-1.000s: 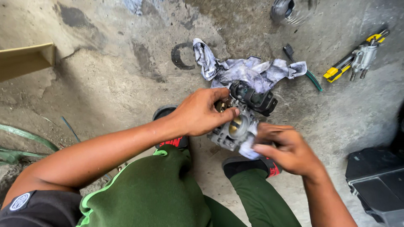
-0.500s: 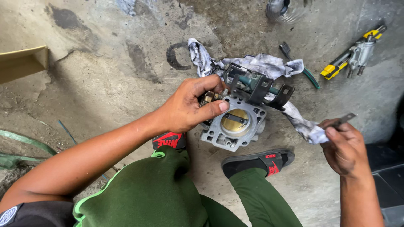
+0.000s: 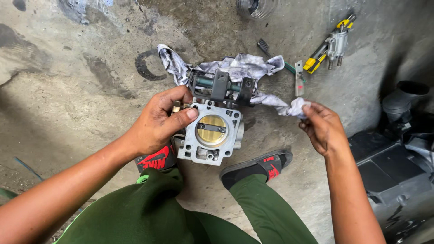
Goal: The person cleans a carburetor by hand using a rag and a small metal tool. They wipe the exterior and interior surfaces, scrape residue from the throttle plate area, and repeatedly rotate the part to access different sides.
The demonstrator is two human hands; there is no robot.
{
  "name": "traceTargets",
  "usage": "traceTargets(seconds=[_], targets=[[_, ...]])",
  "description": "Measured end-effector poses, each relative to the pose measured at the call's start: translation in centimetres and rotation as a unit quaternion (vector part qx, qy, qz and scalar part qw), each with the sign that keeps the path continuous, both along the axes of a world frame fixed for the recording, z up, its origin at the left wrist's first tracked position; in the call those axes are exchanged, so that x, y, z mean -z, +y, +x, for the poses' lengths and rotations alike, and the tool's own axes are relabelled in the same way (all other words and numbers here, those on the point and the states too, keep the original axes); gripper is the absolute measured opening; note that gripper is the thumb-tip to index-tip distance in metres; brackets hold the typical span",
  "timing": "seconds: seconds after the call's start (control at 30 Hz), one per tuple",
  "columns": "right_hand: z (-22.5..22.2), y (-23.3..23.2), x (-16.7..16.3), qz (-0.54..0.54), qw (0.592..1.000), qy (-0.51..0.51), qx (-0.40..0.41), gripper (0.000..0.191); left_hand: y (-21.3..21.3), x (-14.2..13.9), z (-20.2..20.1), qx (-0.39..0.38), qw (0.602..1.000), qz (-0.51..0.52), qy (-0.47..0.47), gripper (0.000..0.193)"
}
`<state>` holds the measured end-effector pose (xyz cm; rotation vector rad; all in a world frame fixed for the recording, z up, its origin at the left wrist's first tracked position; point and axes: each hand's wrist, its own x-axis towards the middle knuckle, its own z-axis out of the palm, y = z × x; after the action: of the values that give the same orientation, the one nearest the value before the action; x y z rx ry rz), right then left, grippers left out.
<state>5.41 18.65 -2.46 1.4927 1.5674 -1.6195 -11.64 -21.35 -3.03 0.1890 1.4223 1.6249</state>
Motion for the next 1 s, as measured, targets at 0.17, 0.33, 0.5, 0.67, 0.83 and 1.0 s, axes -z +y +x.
traceTargets(seconds=[0.17, 0.33, 0.5, 0.67, 0.83, 1.0], targets=[[0.8, -0.4, -4.7, 0.069, 0.917, -0.129, -0.372, 0.045, -0.1, 0.6, 0.2, -0.002, 0.999, 0.011, -0.039, 0.024], [6.0, 2.2, -12.3, 0.055, 0.854, -0.138, -0.499, 0.033, -0.9, 1.7, 0.4, -0.020, 0.998, 0.015, -0.053, 0.023], [16.5, 6.6, -16.3, 0.089, 0.839, -0.313, -0.437, 0.035, -3.5, 3.1, -0.1, -0.061, 0.995, 0.004, -0.084, 0.027], [23.2, 6.4, -11.9, 0.250, 0.811, -0.282, -0.447, 0.043, -5.7, 3.0, -0.7, -0.181, 0.964, 0.031, -0.193, 0.040], [16.3, 0.4, -4.2, 0.416, 0.800, 0.004, -0.432, 0.071, -5.4, 0.1, -2.7, -0.175, 0.968, -0.010, -0.180, 0.045], [6.7, -5.5, 3.3, 0.362, 0.769, 0.248, -0.465, 0.056, -2.6, -3.6, -5.4, -0.099, 0.961, -0.137, -0.217, 0.035]])
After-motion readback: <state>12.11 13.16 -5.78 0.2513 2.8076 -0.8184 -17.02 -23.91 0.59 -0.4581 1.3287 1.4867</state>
